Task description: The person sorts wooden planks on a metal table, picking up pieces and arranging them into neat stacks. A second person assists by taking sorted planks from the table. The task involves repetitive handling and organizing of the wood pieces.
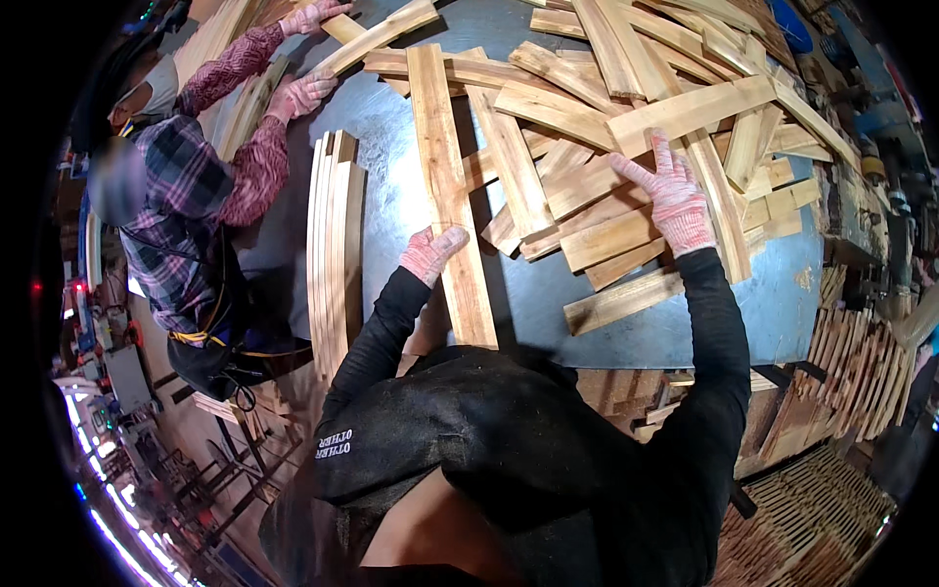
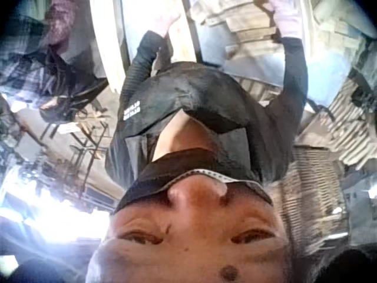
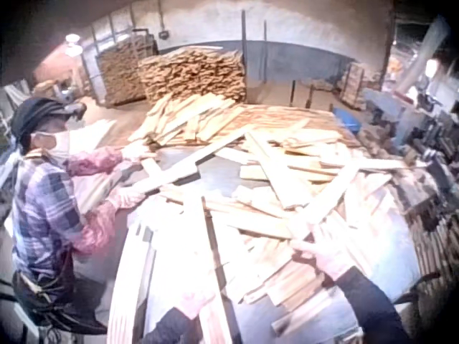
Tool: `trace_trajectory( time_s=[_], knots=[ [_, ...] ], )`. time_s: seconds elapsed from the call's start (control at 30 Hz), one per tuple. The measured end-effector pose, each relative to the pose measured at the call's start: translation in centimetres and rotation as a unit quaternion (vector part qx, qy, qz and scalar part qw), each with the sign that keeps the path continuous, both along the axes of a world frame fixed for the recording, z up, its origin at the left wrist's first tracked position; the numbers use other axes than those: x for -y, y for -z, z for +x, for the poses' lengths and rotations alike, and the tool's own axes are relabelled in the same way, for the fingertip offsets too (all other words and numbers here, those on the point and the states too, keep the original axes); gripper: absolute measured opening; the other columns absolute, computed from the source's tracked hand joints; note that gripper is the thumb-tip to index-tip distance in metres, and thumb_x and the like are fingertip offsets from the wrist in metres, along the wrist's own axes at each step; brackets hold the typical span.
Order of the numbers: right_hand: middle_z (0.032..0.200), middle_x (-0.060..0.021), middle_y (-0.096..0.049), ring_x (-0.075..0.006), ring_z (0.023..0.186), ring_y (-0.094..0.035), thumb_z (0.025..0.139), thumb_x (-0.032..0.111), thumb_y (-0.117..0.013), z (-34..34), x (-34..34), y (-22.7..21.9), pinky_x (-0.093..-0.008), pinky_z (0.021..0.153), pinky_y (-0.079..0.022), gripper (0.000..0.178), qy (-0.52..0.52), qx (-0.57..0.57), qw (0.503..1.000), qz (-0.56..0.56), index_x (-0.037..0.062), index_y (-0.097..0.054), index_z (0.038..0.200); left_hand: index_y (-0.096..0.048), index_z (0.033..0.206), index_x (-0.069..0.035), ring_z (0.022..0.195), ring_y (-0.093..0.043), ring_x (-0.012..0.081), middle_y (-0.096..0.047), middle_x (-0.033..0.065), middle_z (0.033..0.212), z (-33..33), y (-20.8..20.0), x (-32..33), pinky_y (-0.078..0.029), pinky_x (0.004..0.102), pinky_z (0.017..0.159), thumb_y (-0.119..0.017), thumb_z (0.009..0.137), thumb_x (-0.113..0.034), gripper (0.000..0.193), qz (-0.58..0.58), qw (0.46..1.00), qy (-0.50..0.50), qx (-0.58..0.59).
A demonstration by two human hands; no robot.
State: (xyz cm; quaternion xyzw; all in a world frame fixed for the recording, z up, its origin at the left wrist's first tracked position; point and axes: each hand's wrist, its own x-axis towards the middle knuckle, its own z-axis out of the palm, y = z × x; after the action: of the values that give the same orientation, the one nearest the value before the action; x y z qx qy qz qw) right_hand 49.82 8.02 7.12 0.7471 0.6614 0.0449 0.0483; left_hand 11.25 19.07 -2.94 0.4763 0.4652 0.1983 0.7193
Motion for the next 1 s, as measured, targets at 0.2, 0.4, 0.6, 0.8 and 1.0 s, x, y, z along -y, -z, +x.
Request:
trace_trajectory(
  time_s=[0.2, 0.4, 0.6, 0.8, 1.0],
  knots=[
    [0.157, -0.0267, -0.016, -0.0351, 0.147, -0.018, 0.081, -0.013, -0.048, -8.9, 0.6, -5.9, -0.0389, 0.108, -0.039, 0.077, 0.037, -0.307, 0.938, 0.158, 0.008, -0.028, 0.152, -0.064, 0.111, -0.003, 0.086, -0.061, 0.0142, -0.066, 0.0042, 0.099, 1.0, -0.1, 0.9, -0.049, 0.031, 0.079, -0.069, 0.087, -0.025, 0.033, -0.006, 0.998, -0.054, -0.017],
    [0.149, -0.0175, -0.036, -0.0215, 0.109, -0.055, 0.079, -0.011, -0.056, -19.3, 0.0, 3.8, -0.0286, 0.085, -0.052, 0.094, 0.17, -0.649, 0.721, 0.17, 0.0129, -0.007, 0.156, -0.057, 0.12, -0.003, 0.102, -0.059, 0.0213, -0.064, 0.0074, 0.108, 4.9, 3.4, 2.8, -0.049, 0.0386, 0.092, -0.062, 0.093, -0.046, 0.051, -0.106, 0.983, -0.133, 0.069],
    [0.133, -0.0147, -0.052, -0.0263, 0.116, -0.054, 0.091, 0.022, -0.062, -15.4, -1.3, -0.2, -0.0392, 0.099, -0.045, 0.056, 0.006, -0.502, 0.85, 0.157, 0.0065, -0.044, 0.141, -0.052, 0.123, 0.0, 0.096, -0.06, 0.0218, -0.063, 0.0089, 0.105, 4.9, 3.6, 0.9, -0.05, 0.0358, 0.086, -0.079, 0.08, -0.029, 0.058, -0.18, 0.967, -0.141, 0.112],
    [0.142, -0.0232, -0.038, -0.0421, 0.124, -0.047, 0.08, 0.041, -0.069, -5.4, -8.4, 1.7, -0.0479, 0.103, -0.041, 0.093, 0.376, -0.147, 0.91, 0.094, 0.0048, -0.019, 0.15, -0.049, 0.128, 0.0, 0.101, -0.061, 0.0245, -0.062, 0.0104, 0.111, 7.6, -0.9, 2.0, -0.052, 0.0396, 0.087, -0.08, 0.079, -0.028, 0.065, -0.164, 0.963, -0.178, 0.117],
    [0.149, -0.027, -0.029, -0.041, 0.137, -0.034, 0.075, 0.03, -0.067, -13.8, -2.1, 2.2, -0.0384, 0.114, -0.03, 0.093, 0.176, -0.535, 0.826, 0.029, 0.0026, -0.02, 0.151, -0.055, 0.118, 0.001, 0.095, -0.062, 0.0228, -0.063, 0.0147, 0.105, 6.9, 1.5, 1.5, -0.053, 0.0369, 0.08, -0.078, 0.079, -0.028, 0.054, -0.125, 0.977, -0.175, -0.006]
  ],
)
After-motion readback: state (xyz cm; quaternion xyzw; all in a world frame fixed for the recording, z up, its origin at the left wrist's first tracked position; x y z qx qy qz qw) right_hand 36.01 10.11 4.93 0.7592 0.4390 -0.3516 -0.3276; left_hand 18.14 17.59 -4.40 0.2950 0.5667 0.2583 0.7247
